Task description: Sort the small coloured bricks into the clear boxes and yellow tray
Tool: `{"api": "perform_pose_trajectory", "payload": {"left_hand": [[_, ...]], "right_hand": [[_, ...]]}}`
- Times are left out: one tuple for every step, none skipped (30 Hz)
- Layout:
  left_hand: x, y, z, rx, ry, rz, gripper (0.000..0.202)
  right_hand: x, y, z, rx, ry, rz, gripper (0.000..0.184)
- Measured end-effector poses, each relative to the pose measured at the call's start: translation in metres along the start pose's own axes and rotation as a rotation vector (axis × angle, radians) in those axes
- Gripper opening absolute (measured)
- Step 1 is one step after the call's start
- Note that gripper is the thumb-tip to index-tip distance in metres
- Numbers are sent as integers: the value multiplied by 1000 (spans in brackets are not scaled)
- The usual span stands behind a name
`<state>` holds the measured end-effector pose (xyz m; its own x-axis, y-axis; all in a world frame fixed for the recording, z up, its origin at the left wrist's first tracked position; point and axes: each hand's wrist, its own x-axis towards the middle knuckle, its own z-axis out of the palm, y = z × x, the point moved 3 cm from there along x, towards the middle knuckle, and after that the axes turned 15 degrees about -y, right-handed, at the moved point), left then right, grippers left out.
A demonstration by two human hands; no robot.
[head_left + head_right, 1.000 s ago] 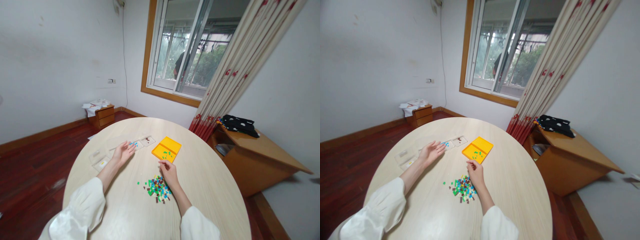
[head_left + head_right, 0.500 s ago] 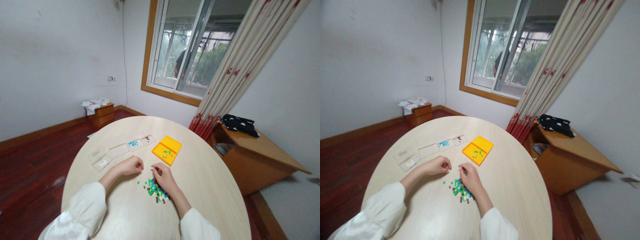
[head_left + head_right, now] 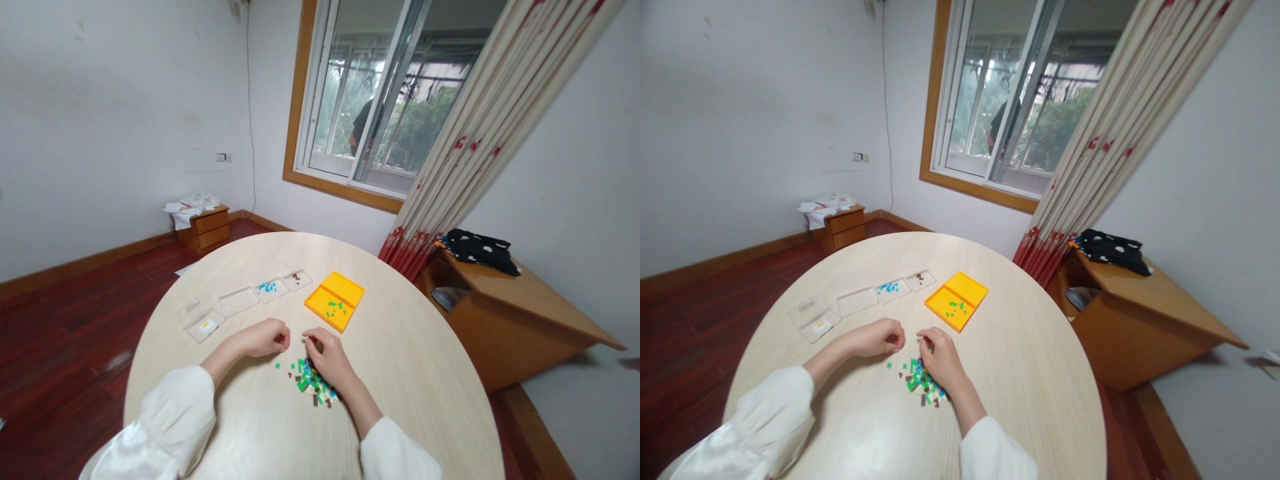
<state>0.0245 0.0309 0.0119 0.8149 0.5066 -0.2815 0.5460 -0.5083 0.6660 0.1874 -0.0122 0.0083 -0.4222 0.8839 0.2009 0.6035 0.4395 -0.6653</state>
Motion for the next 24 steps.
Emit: {"api": "perform_pose_trajectory", "payload": {"left_hand": [[1,-1,0,-8,15,3,16],[1,-1,0,-21,45,-1,17],[1,-2,-2,-38,93,-14,17],[0,-4,-5,-56,166,-36,17],[-2,-7,-9,-73,258,-69,17],[-5,-10,-15,-84,364,-109,17],[-10,-14,-22,-84,476,-157,17],[-15,-19,-29,-70,585,-208,18],[-22,-25,-35,-48,678,-260,19],[-28,-31,-41,-19,752,-315,19],[-34,-36,-47,15,805,-362,20],[-39,-42,-51,50,842,-409,20],[-43,-48,-53,82,867,-451,21],[-46,-52,-55,108,883,-484,21],[-49,-56,-56,128,892,-511,22],[-50,-59,-56,141,898,-532,24],[-51,-60,-55,151,901,-545,25],[-51,-61,-54,158,902,-552,26],[-50,-60,-53,163,901,-553,27],[-50,-58,-52,166,898,-550,28],[-49,-56,-52,166,894,-547,28],[-49,-53,-51,163,888,-540,28],[-48,-50,-51,155,880,-531,28],[-46,-47,-50,142,869,-518,28]], "right_hand": [[0,0,0,1,0,1,19],[0,0,0,3,2,1,20],[0,0,1,6,3,3,20],[0,0,1,10,4,5,20],[0,0,1,14,4,8,20],[-1,0,1,18,5,12,20],[-1,0,0,22,5,16,20],[-1,0,0,26,5,20,19],[-1,0,0,30,5,22,19],[0,1,0,33,7,24,19],[0,1,0,36,7,25,19],[0,1,0,38,6,25,19],[0,2,1,40,4,25,19],[0,2,1,40,1,26,19],[0,2,2,38,-4,24,19],[0,2,2,34,-8,20,19],[0,1,3,25,-11,14,19],[0,0,3,11,-13,5,19],[0,-1,3,-9,-17,-5,19],[0,-3,3,-31,-24,-17,19],[-1,-6,3,-53,-37,-29,18],[-1,-9,3,-72,-60,-40,18],[-1,-12,3,-85,-89,-49,17],[-2,-15,3,-94,-123,-56,17]]}}
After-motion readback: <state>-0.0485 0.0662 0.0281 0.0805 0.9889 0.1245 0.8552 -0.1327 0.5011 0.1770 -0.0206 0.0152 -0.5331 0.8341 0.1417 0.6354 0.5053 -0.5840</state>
